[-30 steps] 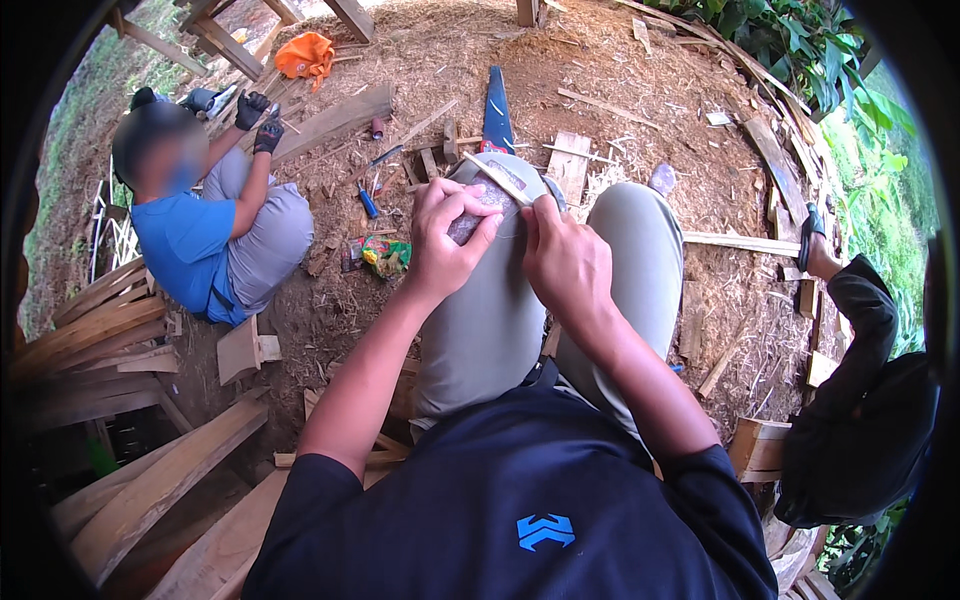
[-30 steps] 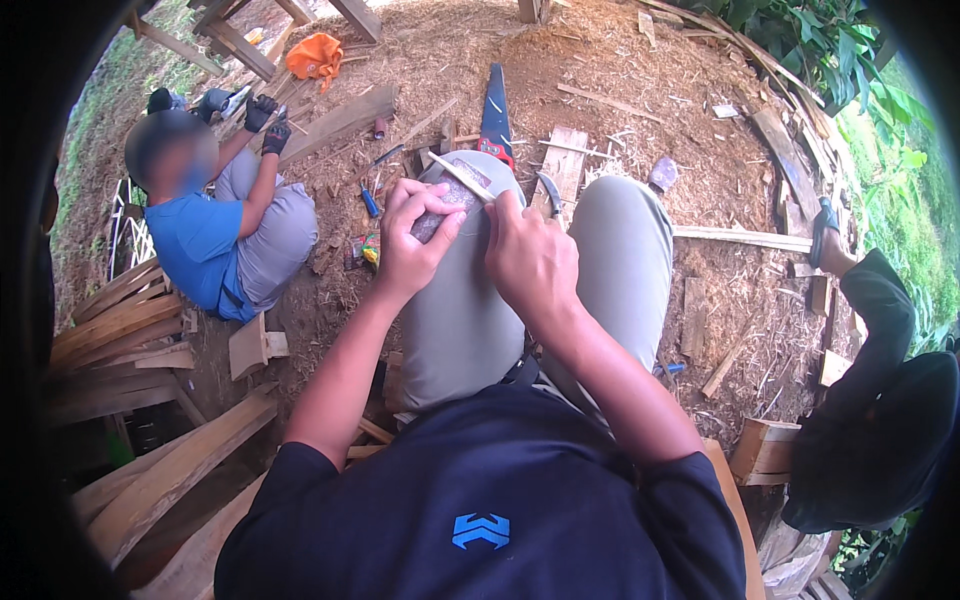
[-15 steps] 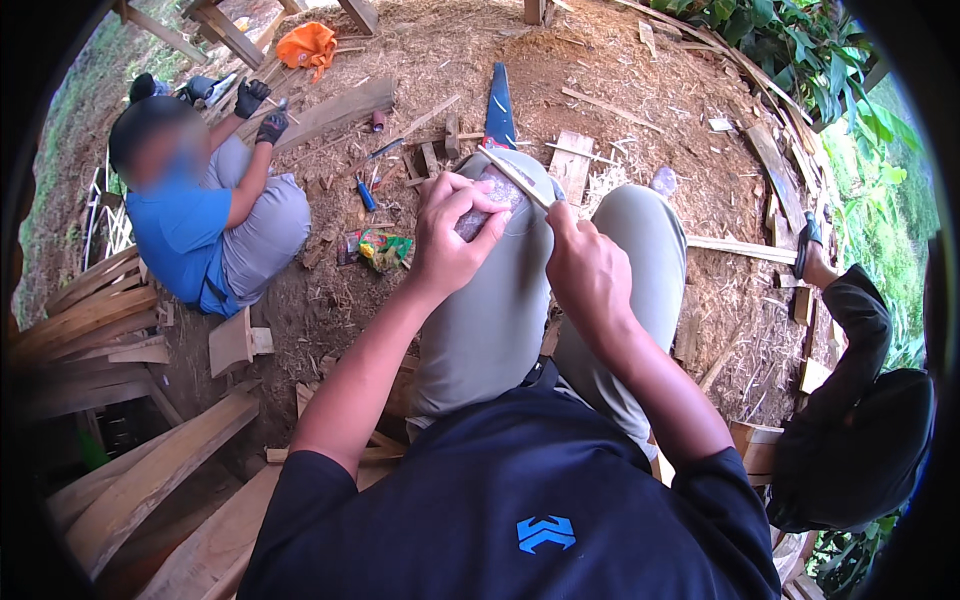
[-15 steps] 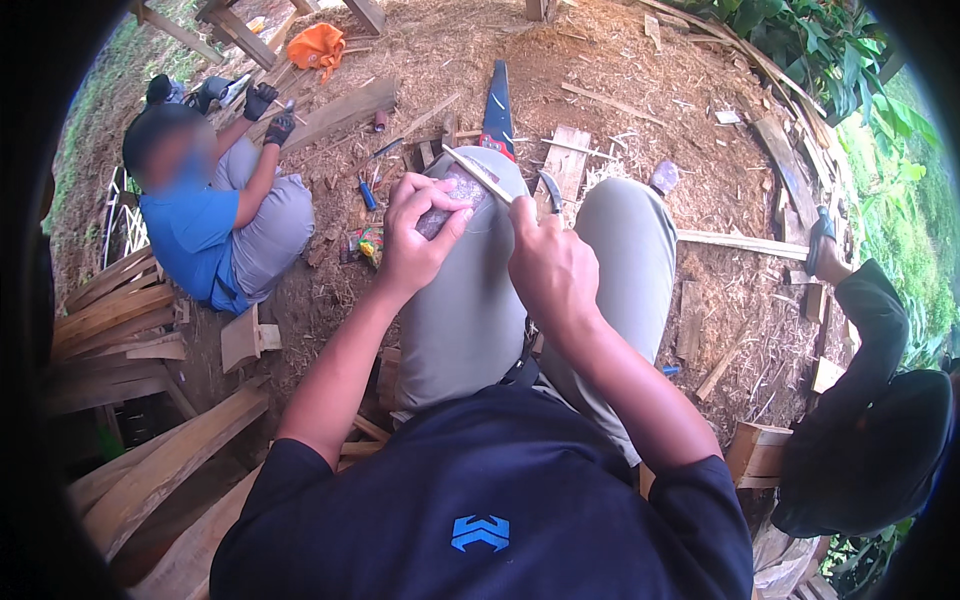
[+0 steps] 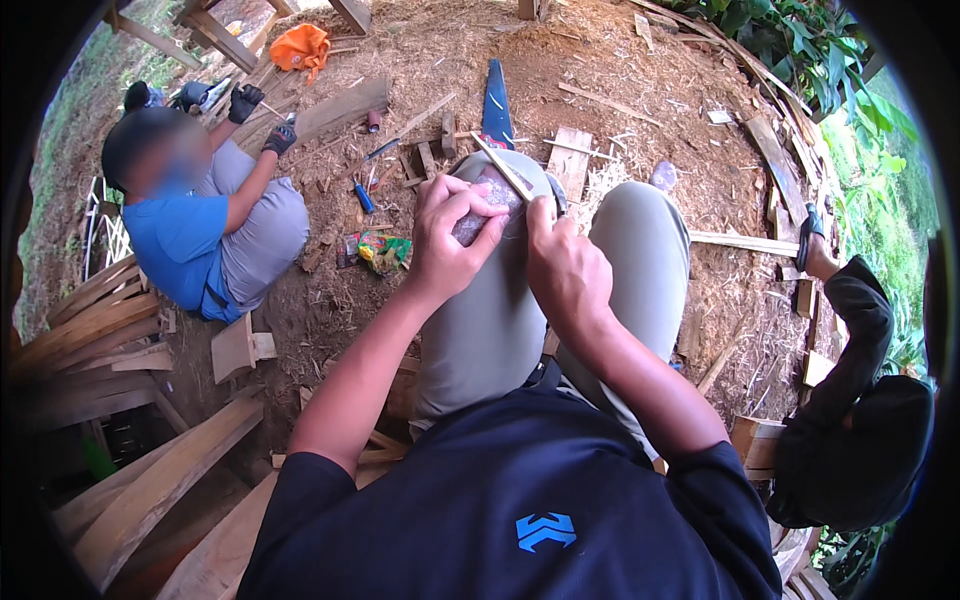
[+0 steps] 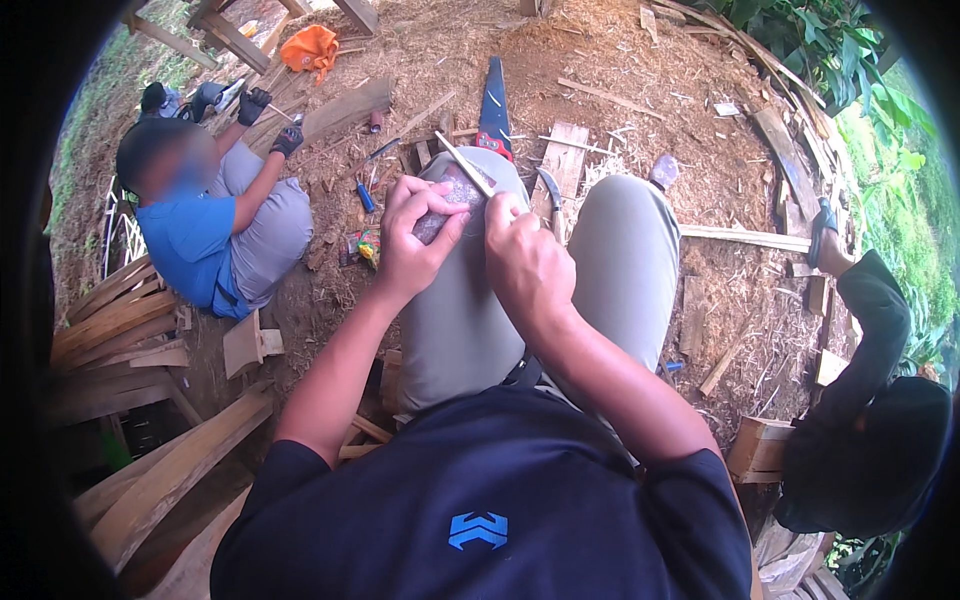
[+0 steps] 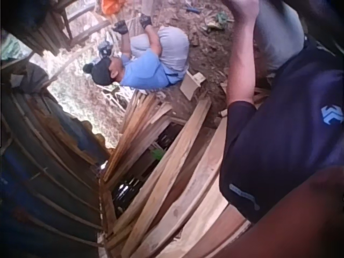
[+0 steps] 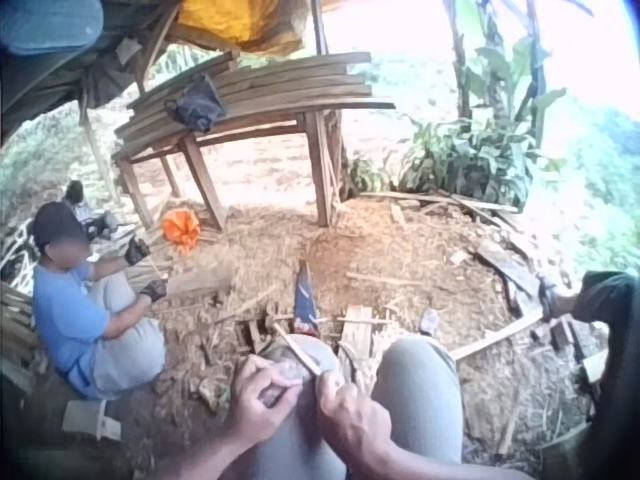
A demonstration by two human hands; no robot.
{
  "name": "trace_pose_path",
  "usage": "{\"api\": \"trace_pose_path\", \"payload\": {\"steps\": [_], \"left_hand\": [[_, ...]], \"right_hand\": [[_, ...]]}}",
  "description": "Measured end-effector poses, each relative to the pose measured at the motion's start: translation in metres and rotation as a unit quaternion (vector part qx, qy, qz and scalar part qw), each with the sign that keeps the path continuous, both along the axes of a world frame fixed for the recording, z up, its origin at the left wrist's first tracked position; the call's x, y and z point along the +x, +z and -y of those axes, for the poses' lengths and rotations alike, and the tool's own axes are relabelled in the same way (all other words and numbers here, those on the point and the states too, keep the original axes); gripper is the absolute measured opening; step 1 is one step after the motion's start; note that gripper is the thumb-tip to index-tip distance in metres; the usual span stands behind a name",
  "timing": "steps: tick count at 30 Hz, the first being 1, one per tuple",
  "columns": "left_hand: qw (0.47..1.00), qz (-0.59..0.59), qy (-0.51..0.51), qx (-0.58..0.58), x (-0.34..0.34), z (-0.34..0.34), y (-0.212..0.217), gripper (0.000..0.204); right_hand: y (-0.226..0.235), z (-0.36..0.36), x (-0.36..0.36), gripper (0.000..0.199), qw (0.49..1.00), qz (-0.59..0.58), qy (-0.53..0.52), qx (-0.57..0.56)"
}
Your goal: The person sits on the ground and uses a sharpening stone to sharpen a small metal tool held in their left hand. They rub the tool against the stone repeatedly, adjusting the angle and pressure to refine the edge.
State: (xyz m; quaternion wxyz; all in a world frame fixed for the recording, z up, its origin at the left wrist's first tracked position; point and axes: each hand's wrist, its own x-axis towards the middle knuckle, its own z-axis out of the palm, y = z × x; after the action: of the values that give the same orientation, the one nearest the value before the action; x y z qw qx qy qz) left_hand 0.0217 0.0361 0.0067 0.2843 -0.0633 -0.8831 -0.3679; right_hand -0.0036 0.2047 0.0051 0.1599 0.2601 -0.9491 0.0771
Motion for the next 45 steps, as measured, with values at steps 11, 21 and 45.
{"api": "trace_pose_path", "payload": {"steps": [11, 21, 45], "left_hand": [[1.000, -0.003, -0.010, -0.012, 0.002, -0.001, 0.001, 0.013], [0.999, 0.004, 0.004, -0.044, 0.003, -0.002, 0.008, 0.012], [0.999, -0.026, -0.032, -0.002, -0.013, -0.006, 0.081, 0.037]], "right_hand": [[0.002, -0.007, 0.003, 0.014, 1.000, -0.016, -0.011, 0.023], [0.026, -0.014, -0.033, 0.016, 0.941, 0.211, 0.051, -0.258], [0.074, -0.074, -0.022, 0.026, 0.863, 0.343, 0.034, -0.369]]}}
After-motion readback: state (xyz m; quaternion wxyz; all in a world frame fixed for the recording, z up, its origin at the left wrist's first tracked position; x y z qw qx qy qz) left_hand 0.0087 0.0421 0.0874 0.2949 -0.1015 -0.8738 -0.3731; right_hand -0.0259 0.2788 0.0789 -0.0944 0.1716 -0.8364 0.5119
